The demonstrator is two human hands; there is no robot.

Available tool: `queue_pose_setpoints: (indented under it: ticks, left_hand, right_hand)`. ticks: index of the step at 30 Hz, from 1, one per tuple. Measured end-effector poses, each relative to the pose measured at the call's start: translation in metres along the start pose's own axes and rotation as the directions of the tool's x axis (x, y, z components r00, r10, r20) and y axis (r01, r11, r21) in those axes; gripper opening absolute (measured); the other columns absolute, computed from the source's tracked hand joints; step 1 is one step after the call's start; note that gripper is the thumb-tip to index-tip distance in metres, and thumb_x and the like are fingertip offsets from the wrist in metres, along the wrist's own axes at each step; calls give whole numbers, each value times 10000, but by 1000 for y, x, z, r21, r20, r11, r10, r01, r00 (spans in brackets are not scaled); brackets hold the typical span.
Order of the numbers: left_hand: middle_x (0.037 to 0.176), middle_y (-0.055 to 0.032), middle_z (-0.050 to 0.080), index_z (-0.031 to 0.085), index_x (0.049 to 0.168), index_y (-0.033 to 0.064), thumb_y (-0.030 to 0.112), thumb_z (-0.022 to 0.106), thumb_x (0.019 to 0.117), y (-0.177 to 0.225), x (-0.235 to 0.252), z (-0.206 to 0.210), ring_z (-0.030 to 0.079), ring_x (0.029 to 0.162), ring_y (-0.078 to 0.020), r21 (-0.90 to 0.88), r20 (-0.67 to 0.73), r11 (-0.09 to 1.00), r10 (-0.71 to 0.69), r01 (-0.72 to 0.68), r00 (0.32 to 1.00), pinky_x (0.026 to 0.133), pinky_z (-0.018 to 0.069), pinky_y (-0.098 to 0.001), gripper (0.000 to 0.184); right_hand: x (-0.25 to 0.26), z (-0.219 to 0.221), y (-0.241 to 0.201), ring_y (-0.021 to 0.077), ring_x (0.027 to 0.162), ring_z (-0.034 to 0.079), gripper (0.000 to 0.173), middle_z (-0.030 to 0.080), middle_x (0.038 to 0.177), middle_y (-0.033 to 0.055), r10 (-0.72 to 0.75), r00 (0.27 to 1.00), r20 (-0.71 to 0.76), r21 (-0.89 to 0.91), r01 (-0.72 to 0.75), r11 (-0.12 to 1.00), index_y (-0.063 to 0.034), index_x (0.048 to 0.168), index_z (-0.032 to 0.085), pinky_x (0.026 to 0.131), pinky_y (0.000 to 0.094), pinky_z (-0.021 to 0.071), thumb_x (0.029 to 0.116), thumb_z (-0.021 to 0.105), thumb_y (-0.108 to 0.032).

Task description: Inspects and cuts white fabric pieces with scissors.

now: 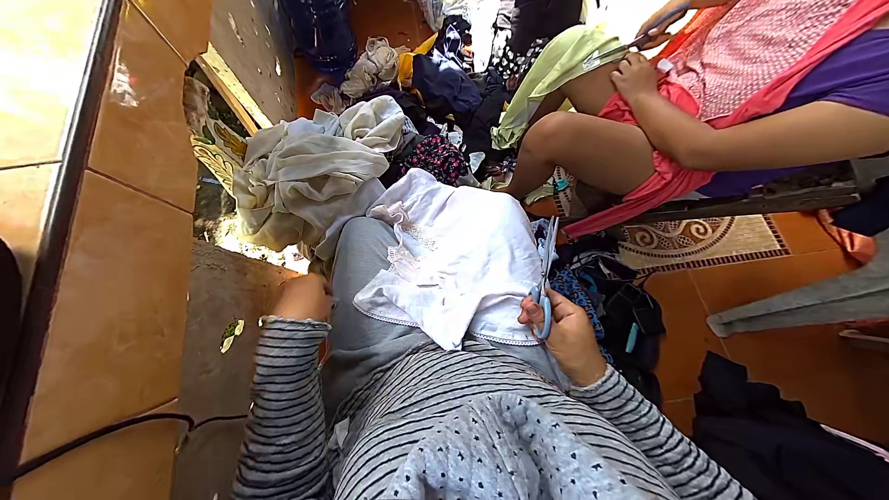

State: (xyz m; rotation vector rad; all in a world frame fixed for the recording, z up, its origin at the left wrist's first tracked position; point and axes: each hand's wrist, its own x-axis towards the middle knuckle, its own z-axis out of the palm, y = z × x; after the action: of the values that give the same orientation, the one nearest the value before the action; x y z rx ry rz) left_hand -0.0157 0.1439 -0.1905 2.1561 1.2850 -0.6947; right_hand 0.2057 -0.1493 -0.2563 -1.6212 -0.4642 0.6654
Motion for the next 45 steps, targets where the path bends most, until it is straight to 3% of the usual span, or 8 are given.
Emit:
queue_pose_setpoints:
  ticks: [11, 17, 24, 27, 33, 38, 41, 45]
  left_hand:
    - [1383, -216, 612, 715, 1270, 122, 220, 807, 842, 73, 1, 92, 528, 1330, -452, -51, -239, 618, 755, -784, 611, 1072, 421, -639, 449]
    - [1029, -146, 747, 741, 1007, -11, 131, 687, 933, 62, 14, 75, 709, 1030, -269, -216, -576, 507, 623, -834, 528, 946, 555, -455, 169]
    - [866, -14, 680, 632, 1034, -38, 74, 633, 966, 56, -11, 46, 641, 720, -6, -340, -826, 322, 346, -883, 444, 664, 567, -187, 131]
    - [950, -54, 696, 664, 1014, -6, 157, 681, 977, 67, -33, 46, 684, 817, -50, -336, -731, 155, 578, -929, 362, 748, 612, -236, 168]
    - [991, 84, 641, 713, 1042, 235, 471, 677, 967, 56, -55, 25, 606, 1005, -22, -63, -797, 223, 576, -973, 184, 866, 510, -189, 250]
    - [1017, 106, 661, 703, 1055, 230, 363, 671, 992, 31, -57, 19, 642, 941, -18, -109, -877, 251, 431, -962, 212, 800, 553, -174, 149]
    - [1026, 94, 670, 698, 1063, 225, 361, 668, 996, 26, -57, 27, 653, 934, -28, -144, -882, 264, 402, -954, 245, 799, 567, -186, 155]
    - [1008, 66, 689, 721, 1037, 177, 308, 667, 992, 21, -32, 44, 661, 888, -27, -180, -878, 295, 382, -938, 289, 778, 577, -190, 148]
  right_hand:
    - [11, -12, -19, -44, 778, 530, 538, 679, 1074, 37, -151, 908, 390, -321, 288, 902, 31, 1195, 674, 649, 114, 442, 808, 791, -324]
    - [0, -41, -47, 392, 1153, 624, 471, 668, 1234, 230, 124, 674, 728, -539, 451, 712, 19, 1314, 659, 991, 540, 500, 940, 663, -267]
    - [6, -1, -58, 424, 980, 612, 163, 654, 914, 211, 27, 804, 594, -705, 503, 501, -60, 832, 779, 830, 569, 525, 775, 844, -198]
    - [19, 20, -78, 177, 954, 677, 773, 604, 1253, 148, -150, 785, 602, -306, 399, 864, -37, 1406, 584, 723, 326, 615, 757, 884, -332]
    - [52, 73, -115, 199, 591, 642, 155, 676, 754, 148, 84, 205, 975, -132, 236, 963, 81, 1044, 675, 558, 399, 555, 901, 674, 22]
    - [249, 28, -142, 217, 872, 689, 504, 661, 1056, 202, 28, 993, 118, -75, -19, 997, 91, 1310, 505, 760, 369, 602, 989, 667, -262]
    - [319, -20, -182, 427, 1187, 623, 991, 453, 1476, 289, 93, 947, -308, 2, -97, 995, -83, 1604, 182, 883, 556, 593, 908, 742, -512]
    - [284, -8, -159, 431, 1035, 670, 683, 608, 1291, 296, -69, 987, -144, -331, 18, 944, 36, 1472, 423, 840, 583, 570, 966, 714, -319]
